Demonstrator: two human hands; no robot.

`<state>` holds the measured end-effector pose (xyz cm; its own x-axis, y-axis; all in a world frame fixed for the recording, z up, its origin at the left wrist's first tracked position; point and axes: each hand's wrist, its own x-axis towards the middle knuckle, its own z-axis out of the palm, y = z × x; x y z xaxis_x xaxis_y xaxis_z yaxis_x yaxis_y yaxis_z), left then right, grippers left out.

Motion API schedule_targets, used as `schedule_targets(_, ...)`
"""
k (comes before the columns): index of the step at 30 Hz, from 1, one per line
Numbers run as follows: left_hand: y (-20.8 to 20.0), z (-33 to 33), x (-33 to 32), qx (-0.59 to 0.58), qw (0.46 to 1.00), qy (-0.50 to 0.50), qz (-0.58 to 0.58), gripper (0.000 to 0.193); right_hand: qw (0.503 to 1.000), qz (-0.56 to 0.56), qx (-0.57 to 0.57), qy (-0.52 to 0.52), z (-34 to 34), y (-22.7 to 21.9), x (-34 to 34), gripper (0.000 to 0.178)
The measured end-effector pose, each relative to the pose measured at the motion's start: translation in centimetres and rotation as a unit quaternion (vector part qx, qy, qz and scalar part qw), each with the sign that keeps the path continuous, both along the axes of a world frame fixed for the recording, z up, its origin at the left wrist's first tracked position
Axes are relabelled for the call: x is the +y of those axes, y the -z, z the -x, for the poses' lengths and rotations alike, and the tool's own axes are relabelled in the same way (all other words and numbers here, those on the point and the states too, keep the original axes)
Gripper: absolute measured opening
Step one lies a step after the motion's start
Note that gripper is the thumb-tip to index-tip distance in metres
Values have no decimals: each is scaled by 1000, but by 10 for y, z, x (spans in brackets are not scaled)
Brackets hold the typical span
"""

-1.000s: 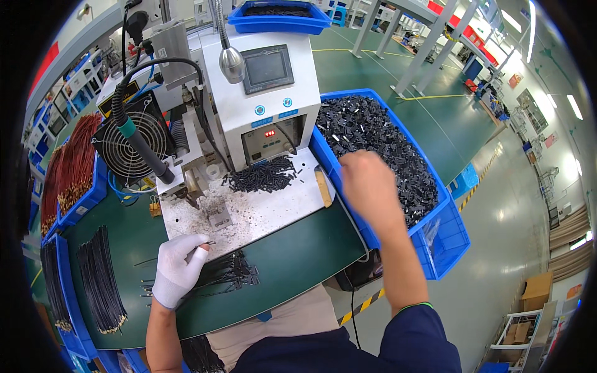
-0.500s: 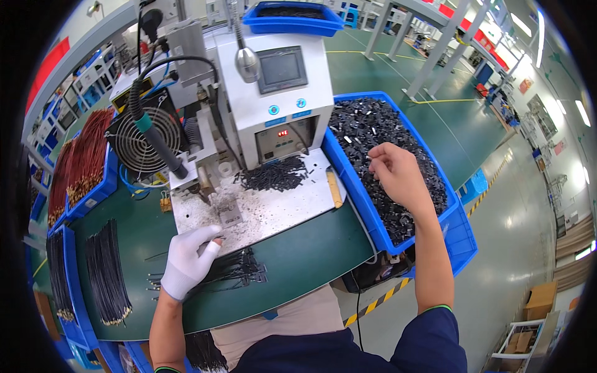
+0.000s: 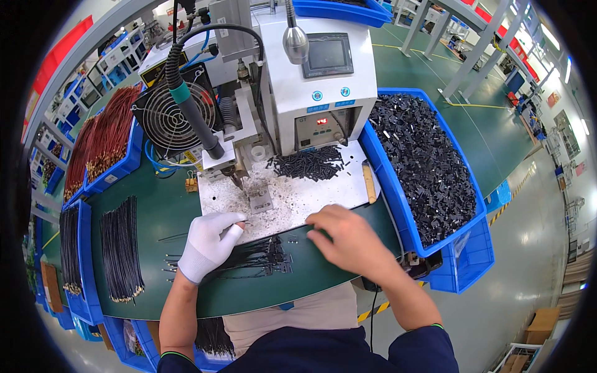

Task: The person picks up a wire and a small component, fits them together under a machine to be joined, and sets the assembled piece aside before repeating the process.

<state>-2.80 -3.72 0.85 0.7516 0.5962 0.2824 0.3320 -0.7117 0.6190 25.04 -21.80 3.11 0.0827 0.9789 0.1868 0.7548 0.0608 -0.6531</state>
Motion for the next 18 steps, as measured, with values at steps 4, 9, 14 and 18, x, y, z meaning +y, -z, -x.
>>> schedule_targets(4, 4, 1, 2, -4, 1000, -7, -2, 17, 998, -17, -51, -20, 27, 18, 7, 16)
schedule_targets(9, -4, -3, 0, 3, 1000, -22, 12, 21, 990, -21, -142, -7, 41, 38, 9, 12)
schedule_targets(14, -3, -1, 5, -24, 999, -24, 24, 21, 999, 15, -38, 7, 39, 25, 10, 10)
schedule_targets(18, -6, -2, 9, -6, 998, -54, 28, 20, 987, 40, 152, 19, 32, 1, 24, 14)
